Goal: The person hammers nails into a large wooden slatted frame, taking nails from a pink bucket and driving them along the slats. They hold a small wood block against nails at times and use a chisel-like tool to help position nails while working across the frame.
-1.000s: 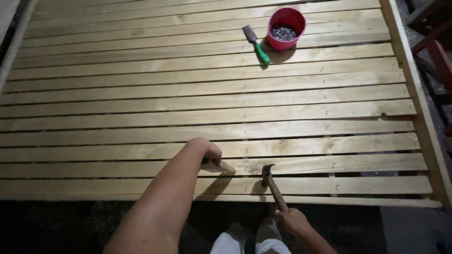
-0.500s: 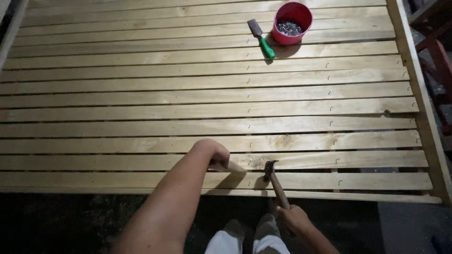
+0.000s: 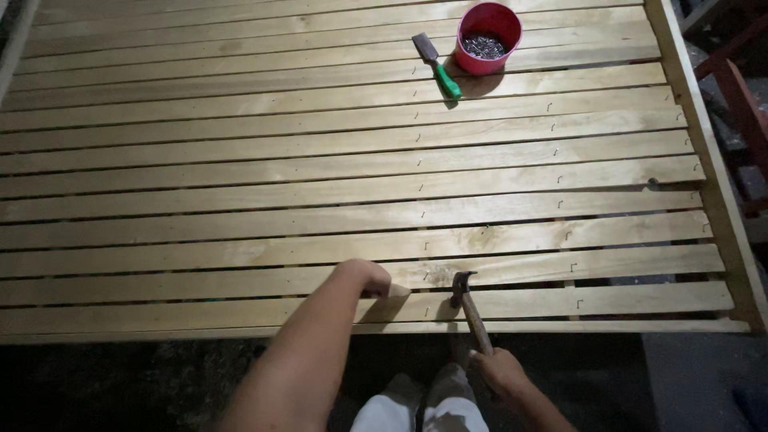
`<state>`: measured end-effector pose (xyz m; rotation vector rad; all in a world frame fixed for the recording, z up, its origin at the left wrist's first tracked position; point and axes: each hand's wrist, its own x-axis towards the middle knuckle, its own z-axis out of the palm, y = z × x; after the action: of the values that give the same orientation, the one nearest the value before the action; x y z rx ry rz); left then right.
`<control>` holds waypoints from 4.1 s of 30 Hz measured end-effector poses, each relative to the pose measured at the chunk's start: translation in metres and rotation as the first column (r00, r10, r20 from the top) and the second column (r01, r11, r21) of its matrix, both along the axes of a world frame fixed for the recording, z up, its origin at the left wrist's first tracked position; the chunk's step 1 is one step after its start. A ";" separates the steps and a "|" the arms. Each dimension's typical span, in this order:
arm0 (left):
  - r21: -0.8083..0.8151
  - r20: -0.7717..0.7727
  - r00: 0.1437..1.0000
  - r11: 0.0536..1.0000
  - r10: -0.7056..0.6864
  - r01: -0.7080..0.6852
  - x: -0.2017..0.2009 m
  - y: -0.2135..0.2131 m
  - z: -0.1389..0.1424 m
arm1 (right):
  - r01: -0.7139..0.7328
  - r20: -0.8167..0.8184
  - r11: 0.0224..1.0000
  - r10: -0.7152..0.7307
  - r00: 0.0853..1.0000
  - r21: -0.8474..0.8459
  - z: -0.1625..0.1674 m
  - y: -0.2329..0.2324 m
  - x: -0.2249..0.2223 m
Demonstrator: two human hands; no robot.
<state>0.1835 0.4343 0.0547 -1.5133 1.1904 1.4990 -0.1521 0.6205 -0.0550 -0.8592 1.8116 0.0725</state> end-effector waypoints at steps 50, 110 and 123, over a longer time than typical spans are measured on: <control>-0.749 -0.488 0.808 0.317 0.331 -0.582 -0.016 0.050 -0.007 | 0.071 0.032 0.953 -0.064 0.997 -0.296 0.142 -0.023 0.071; -0.668 -0.514 0.825 0.494 0.236 -0.557 -0.014 0.072 -0.051 | -0.018 0.058 0.848 0.058 0.997 -0.529 0.121 0.014 0.064; -0.670 -0.450 0.862 0.550 0.233 -0.499 -0.018 0.073 -0.036 | -0.034 -0.007 0.906 0.034 0.999 -0.421 0.139 0.018 0.072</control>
<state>0.1650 0.5070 0.0186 -2.2772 1.9841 1.6240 -0.0802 0.6385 0.0837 -1.1929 1.8405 -0.3099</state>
